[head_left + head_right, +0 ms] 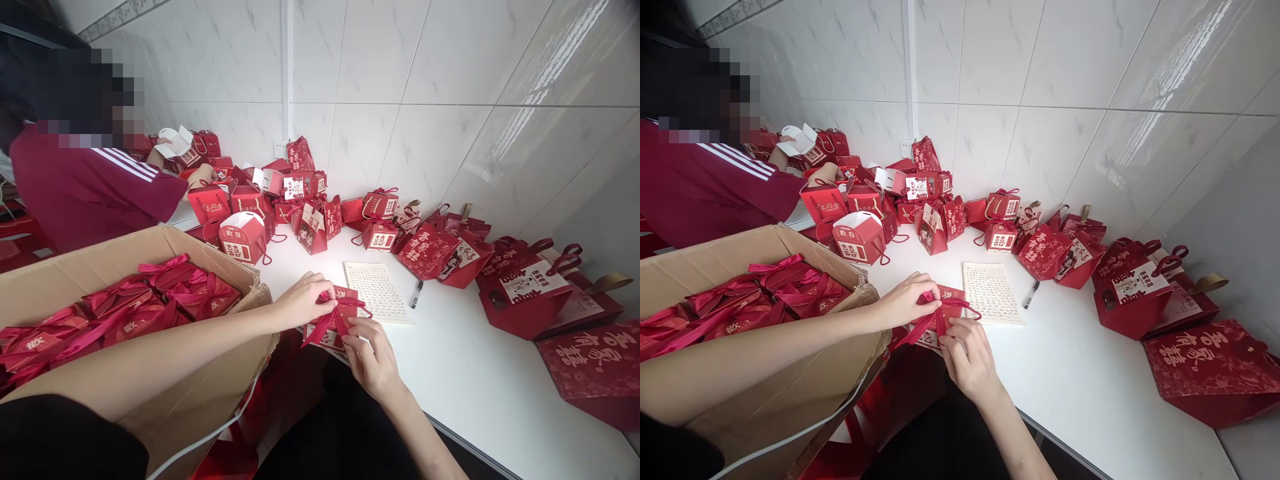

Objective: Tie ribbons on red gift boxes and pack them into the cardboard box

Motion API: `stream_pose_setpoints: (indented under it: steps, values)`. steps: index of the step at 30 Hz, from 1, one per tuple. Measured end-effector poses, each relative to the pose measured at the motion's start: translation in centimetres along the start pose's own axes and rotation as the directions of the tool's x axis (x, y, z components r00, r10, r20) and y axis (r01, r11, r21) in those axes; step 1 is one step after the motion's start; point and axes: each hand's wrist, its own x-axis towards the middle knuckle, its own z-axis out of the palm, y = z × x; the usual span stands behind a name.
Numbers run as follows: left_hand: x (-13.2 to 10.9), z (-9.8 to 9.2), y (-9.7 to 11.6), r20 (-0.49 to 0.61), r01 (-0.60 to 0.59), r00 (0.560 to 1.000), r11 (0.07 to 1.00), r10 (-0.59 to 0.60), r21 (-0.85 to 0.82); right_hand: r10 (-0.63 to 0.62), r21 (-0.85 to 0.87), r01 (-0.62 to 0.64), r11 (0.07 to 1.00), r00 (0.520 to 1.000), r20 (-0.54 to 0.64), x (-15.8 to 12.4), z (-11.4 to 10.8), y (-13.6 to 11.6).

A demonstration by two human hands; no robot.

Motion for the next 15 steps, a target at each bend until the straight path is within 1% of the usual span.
stream_pose_setpoints:
  steps: [6,9,11,13,15]
  values:
    - [-0.2,0.2,0.4,0.009,-0.008,1.000,1.000,0.008,0.001,-0.040,-0.010,0.040,0.999,0.999,-0.002,0.0,-0.6,0.1]
    - [-0.2,0.3,0.4,0.006,-0.006,1.000,1.000,0.006,0.006,-0.061,0.011,0.062,0.998,0.997,-0.050,0.5,-0.7,-0.4]
    - [-0.1,0.4,0.4,-0.004,-0.006,1.000,1.000,0.006,-0.005,-0.056,-0.006,0.055,0.998,0.996,-0.075,0.9,-0.5,-1.0]
    - [0.0,0.4,0.4,-0.010,-0.004,1.000,1.000,0.004,-0.017,-0.039,-0.086,0.035,0.996,0.998,-0.045,1.3,-0.1,-1.6]
    - [0.1,0.4,0.4,-0.010,0.005,1.000,1.000,-0.005,-0.023,-0.008,-0.166,0.014,0.986,0.999,0.037,1.6,0.5,-2.1]
